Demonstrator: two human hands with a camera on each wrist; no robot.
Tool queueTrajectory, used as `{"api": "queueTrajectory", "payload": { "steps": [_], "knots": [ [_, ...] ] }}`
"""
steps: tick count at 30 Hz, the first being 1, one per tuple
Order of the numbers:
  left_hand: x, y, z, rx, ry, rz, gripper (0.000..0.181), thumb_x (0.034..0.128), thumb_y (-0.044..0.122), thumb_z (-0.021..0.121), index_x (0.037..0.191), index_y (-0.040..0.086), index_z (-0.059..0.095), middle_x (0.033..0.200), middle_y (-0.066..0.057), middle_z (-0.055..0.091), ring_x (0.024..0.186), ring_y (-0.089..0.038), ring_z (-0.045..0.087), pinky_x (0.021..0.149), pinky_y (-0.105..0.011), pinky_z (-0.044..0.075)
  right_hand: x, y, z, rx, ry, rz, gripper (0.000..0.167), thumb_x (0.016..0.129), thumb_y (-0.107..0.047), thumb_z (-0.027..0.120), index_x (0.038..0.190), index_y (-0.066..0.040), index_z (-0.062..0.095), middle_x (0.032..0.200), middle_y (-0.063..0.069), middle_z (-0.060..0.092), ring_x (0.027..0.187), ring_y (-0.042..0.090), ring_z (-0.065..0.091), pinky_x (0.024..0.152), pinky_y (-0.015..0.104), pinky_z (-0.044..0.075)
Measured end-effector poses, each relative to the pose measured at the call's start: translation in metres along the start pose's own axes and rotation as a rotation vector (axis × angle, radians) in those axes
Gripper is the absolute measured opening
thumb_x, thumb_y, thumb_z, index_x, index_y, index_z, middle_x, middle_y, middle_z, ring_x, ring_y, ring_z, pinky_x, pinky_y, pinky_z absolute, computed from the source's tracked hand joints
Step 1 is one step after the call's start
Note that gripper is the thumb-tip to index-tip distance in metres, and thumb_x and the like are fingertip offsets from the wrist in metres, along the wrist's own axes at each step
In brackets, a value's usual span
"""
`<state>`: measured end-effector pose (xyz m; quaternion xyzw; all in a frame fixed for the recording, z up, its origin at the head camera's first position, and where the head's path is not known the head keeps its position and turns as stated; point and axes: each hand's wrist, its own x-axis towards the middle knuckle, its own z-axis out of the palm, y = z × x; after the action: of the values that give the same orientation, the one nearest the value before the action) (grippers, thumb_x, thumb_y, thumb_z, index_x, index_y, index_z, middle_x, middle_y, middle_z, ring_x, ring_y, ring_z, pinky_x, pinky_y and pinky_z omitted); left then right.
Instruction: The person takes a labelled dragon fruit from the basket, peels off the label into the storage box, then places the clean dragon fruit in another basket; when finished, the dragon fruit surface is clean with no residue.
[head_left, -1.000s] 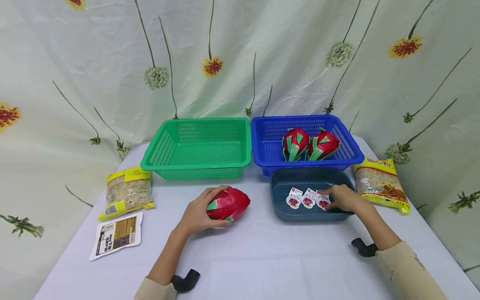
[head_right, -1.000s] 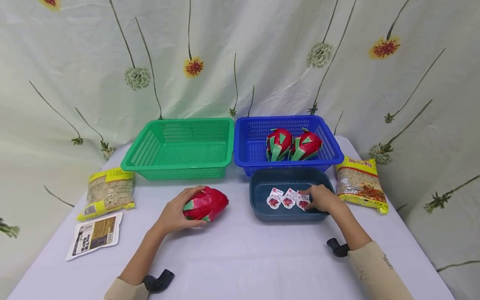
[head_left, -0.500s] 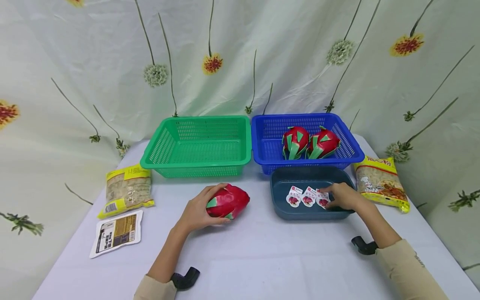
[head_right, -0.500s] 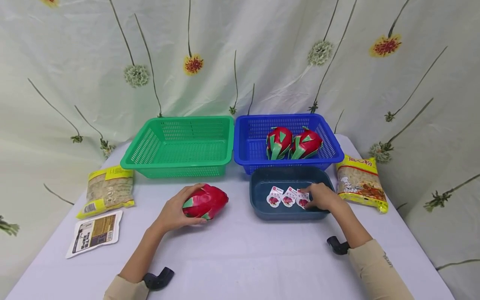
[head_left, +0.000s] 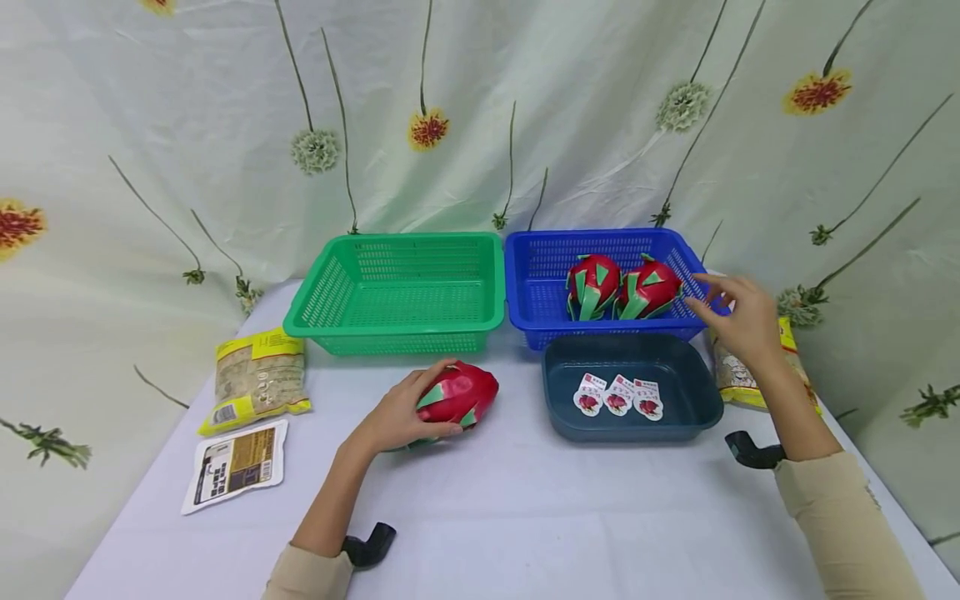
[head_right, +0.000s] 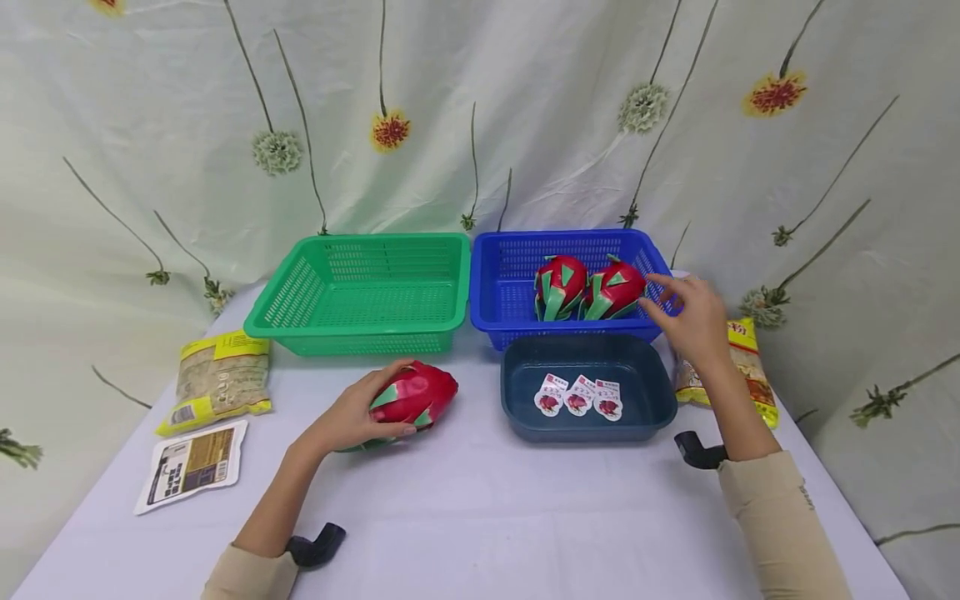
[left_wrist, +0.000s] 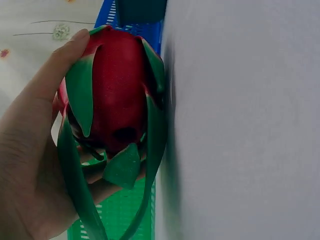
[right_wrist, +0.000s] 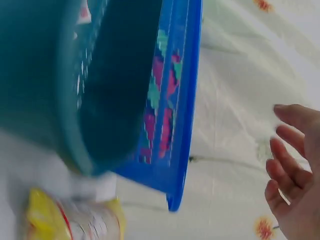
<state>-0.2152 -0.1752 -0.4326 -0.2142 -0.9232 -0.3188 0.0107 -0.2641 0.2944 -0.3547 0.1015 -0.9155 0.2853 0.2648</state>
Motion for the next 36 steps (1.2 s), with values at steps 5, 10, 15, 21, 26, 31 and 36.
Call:
{"api": "queueTrajectory", "payload": {
  "steps": [5, 10, 15, 21, 26, 31, 36],
  "knots": [
    [0.007, 0.013, -0.010, 0.068, 0.001, 0.055, 0.089, 0.0614, 0.061, 0.075, 0.138, 0.046, 0.032, 0.122, 0.001, 0.049, 0.109, -0.020, 0.048, 0.073, -0.033, 0.052, 0.016, 0.022, -0.007, -0.044, -0.166, 0.076, 0.082, 0.087, -0.044, 0.060, 0.145, -0.001, 0.021, 0.139, 0.030, 0.027, 0.126, 0.048, 0.024, 0.095, 0.067, 0.024],
    [0.039, 0.048, -0.035, 0.055, 0.035, 0.217, 0.088, 0.0632, 0.059, 0.076, 0.138, 0.046, 0.031, 0.126, 0.003, 0.049, 0.113, -0.018, 0.046, 0.074, -0.032, 0.052, 0.022, 0.047, -0.001, -0.040, -0.478, 0.151, 0.100, 0.088, -0.051, 0.053, 0.142, 0.007, -0.009, 0.145, 0.034, -0.002, 0.131, 0.052, 0.004, 0.096, 0.069, 0.015],
    [0.096, 0.099, -0.058, 0.056, 0.120, 0.413, 0.089, 0.0657, 0.054, 0.076, 0.141, 0.038, 0.032, 0.133, 0.002, 0.046, 0.117, -0.017, 0.045, 0.077, -0.034, 0.052, 0.018, 0.056, 0.008, 0.014, -0.590, 0.215, 0.101, 0.089, -0.052, 0.049, 0.139, 0.008, -0.014, 0.145, 0.034, -0.011, 0.130, 0.053, -0.002, 0.096, 0.069, 0.013],
    [0.182, 0.140, -0.043, -0.018, 0.105, 0.487, 0.090, 0.0663, 0.053, 0.076, 0.142, 0.040, 0.029, 0.135, 0.005, 0.043, 0.119, -0.013, 0.042, 0.081, -0.030, 0.050, 0.016, 0.057, 0.014, 0.020, -0.567, 0.210, 0.101, 0.088, -0.053, 0.050, 0.141, 0.007, -0.012, 0.146, 0.031, -0.010, 0.131, 0.053, 0.002, 0.096, 0.068, 0.016],
    [0.242, 0.151, 0.011, -0.127, 0.002, 0.395, 0.089, 0.0694, 0.051, 0.074, 0.142, 0.042, 0.025, 0.135, 0.002, 0.042, 0.119, -0.016, 0.042, 0.080, -0.026, 0.049, 0.016, 0.061, 0.016, -0.009, -0.557, 0.222, 0.102, 0.087, -0.055, 0.050, 0.141, 0.006, -0.012, 0.146, 0.031, -0.010, 0.131, 0.053, 0.003, 0.095, 0.068, 0.018],
    [0.267, 0.148, 0.055, -0.056, -0.117, 0.327, 0.090, 0.0736, 0.048, 0.072, 0.146, 0.039, 0.019, 0.134, -0.003, 0.042, 0.118, -0.021, 0.042, 0.083, -0.027, 0.048, 0.016, 0.062, 0.020, -0.023, -0.537, 0.219, 0.102, 0.087, -0.057, 0.049, 0.142, 0.005, -0.010, 0.147, 0.030, -0.009, 0.132, 0.051, 0.001, 0.096, 0.067, 0.018],
    [0.273, 0.140, 0.076, -0.035, -0.257, 0.275, 0.092, 0.0750, 0.051, 0.069, 0.146, 0.042, 0.011, 0.143, -0.002, 0.034, 0.125, -0.023, 0.036, 0.096, -0.038, 0.041, 0.014, 0.061, 0.021, -0.030, -0.514, 0.222, 0.101, 0.087, -0.056, 0.049, 0.142, 0.006, -0.008, 0.147, 0.030, -0.007, 0.132, 0.051, 0.002, 0.096, 0.066, 0.017]
  ]
}}
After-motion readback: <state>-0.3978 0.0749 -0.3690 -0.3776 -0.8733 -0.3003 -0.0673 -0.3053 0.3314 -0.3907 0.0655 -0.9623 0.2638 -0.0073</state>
